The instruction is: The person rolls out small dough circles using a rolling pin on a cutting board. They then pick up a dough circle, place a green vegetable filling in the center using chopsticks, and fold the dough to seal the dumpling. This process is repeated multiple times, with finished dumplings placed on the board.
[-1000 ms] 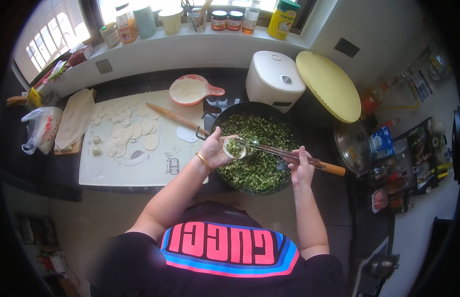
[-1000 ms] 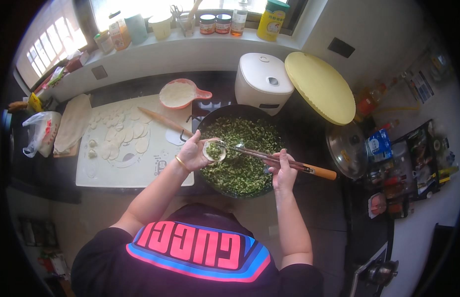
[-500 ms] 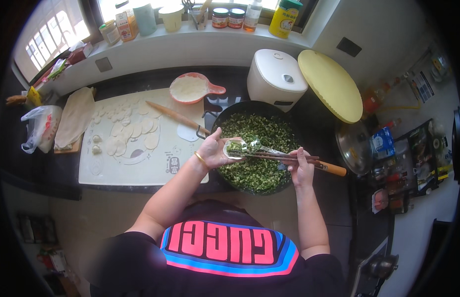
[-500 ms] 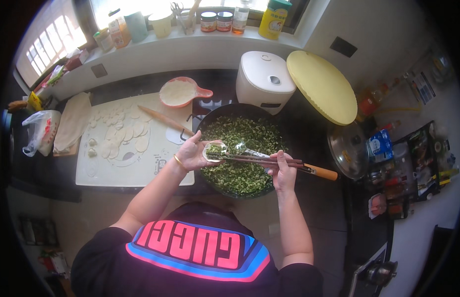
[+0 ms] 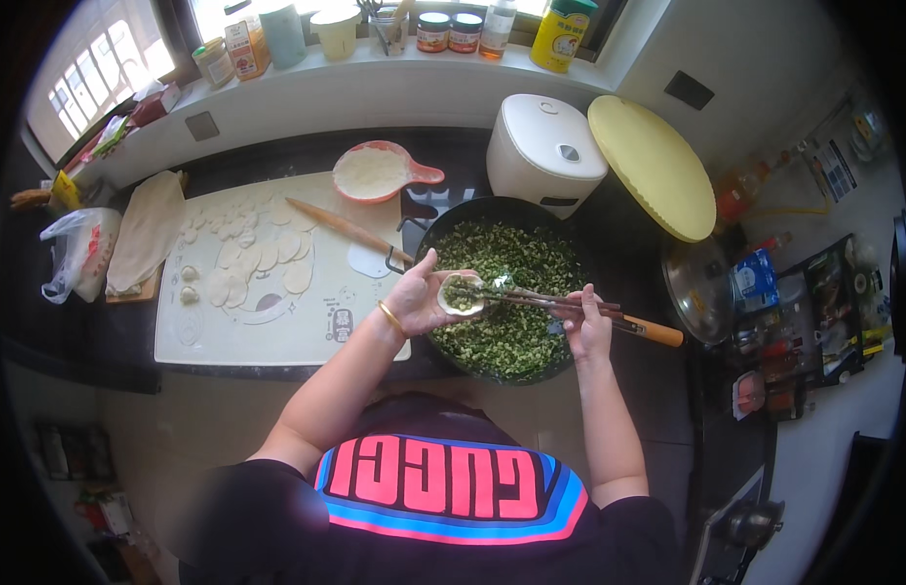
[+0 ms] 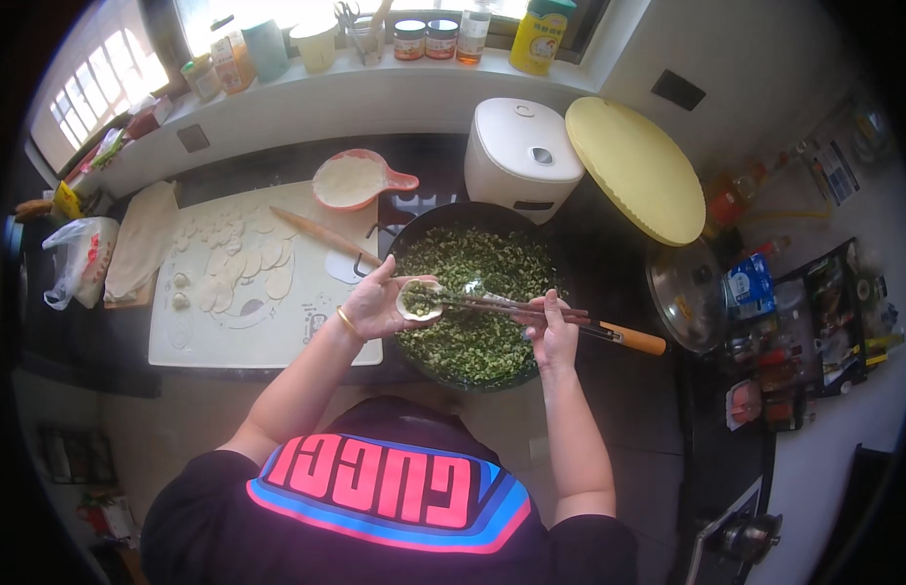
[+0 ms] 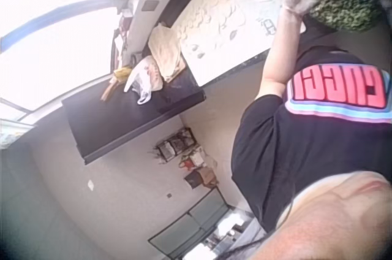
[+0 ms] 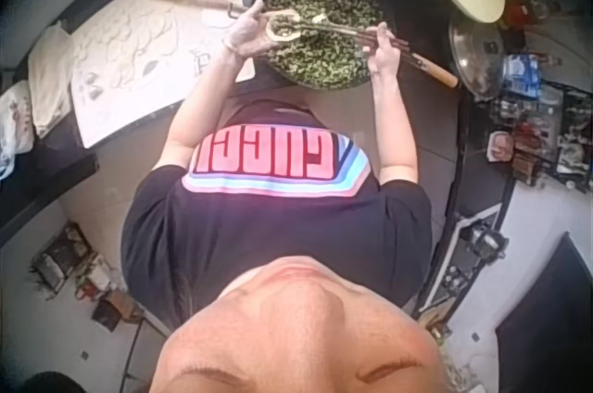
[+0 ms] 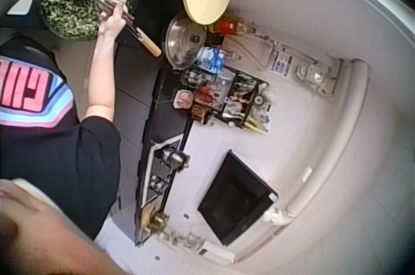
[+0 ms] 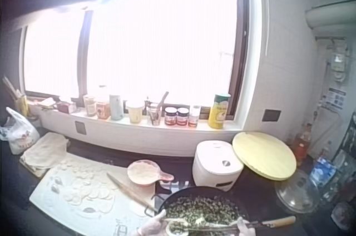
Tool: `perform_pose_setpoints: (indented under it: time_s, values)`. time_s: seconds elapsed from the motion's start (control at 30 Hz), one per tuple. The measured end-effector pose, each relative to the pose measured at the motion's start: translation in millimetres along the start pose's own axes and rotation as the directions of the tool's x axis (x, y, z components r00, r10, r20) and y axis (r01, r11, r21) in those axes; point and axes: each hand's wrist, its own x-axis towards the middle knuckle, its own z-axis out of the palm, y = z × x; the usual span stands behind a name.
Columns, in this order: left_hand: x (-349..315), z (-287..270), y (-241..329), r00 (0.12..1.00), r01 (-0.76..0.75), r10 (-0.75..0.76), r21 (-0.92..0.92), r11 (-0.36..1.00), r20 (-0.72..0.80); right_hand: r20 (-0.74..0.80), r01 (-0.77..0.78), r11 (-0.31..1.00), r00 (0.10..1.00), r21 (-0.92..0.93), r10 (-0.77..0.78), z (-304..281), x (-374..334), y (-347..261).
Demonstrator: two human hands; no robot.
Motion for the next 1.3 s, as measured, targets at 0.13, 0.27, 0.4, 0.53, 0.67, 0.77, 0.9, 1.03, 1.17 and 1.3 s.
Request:
perform_pose_setpoints:
  time_s: [0.13,0.27,0.4,0.53,0.67,0.77,0.9,1.03,1.17,1.3]
  values:
    - [0.5,-6.7,1.5,0.999,-0.020,0.020,0.014,1.000,0.038,-0.032,0.048,0.997,0.998,0.062,-0.046,1.4,0.4,-6.2]
    - [-2.6,0.2,1.8,0.998,-0.060,0.060,0.048,0.997,-0.006,-0.087,0.080,0.996,0.993,0.051,-0.075,-7.7,2.8,-9.1]
    - [-2.9,-3.1,3.8,0.996,-0.090,0.090,0.054,0.994,0.004,-0.059,0.107,0.994,0.993,0.003,-0.107,-5.3,-3.6,-12.8]
    - [-2.5,-0.9,2.2,0.994,-0.101,0.103,0.055,0.993,-0.038,-0.074,0.108,0.992,0.992,0.059,-0.103,-0.8,-0.4,-15.3]
    - [-0.9,0.7,-1.1,0.997,-0.070,0.071,0.089,0.994,-0.008,-0.070,0.061,0.997,0.996,0.044,-0.058,7.8,2.4,-5.5]
    - [-0.7,-0.1,-1.7,0.998,-0.064,0.066,0.094,0.994,-0.015,-0.080,0.027,0.999,0.996,0.023,-0.025,10.9,-2.5,-6.3]
    - [-2.0,-0.5,-1.1,0.998,-0.062,0.065,0.101,0.993,-0.023,-0.040,0.042,0.998,0.998,0.037,-0.041,11.6,-1.7,-8.5]
    - [-2.6,4.0,-1.7,0.998,-0.046,0.051,0.120,0.992,-0.040,0.059,0.065,0.996,0.996,-0.055,-0.062,20.5,-3.3,-11.6]
    - [-3.8,3.9,-1.0,0.998,-0.048,0.051,0.089,0.995,-0.028,0.065,0.066,0.998,0.996,-0.007,-0.066,18.7,0.5,-13.7]
    - [-4.0,3.9,-0.8,0.999,-0.041,0.042,0.062,0.997,-0.002,0.036,0.002,1.000,0.999,0.005,-0.002,8.8,5.4,-3.8]
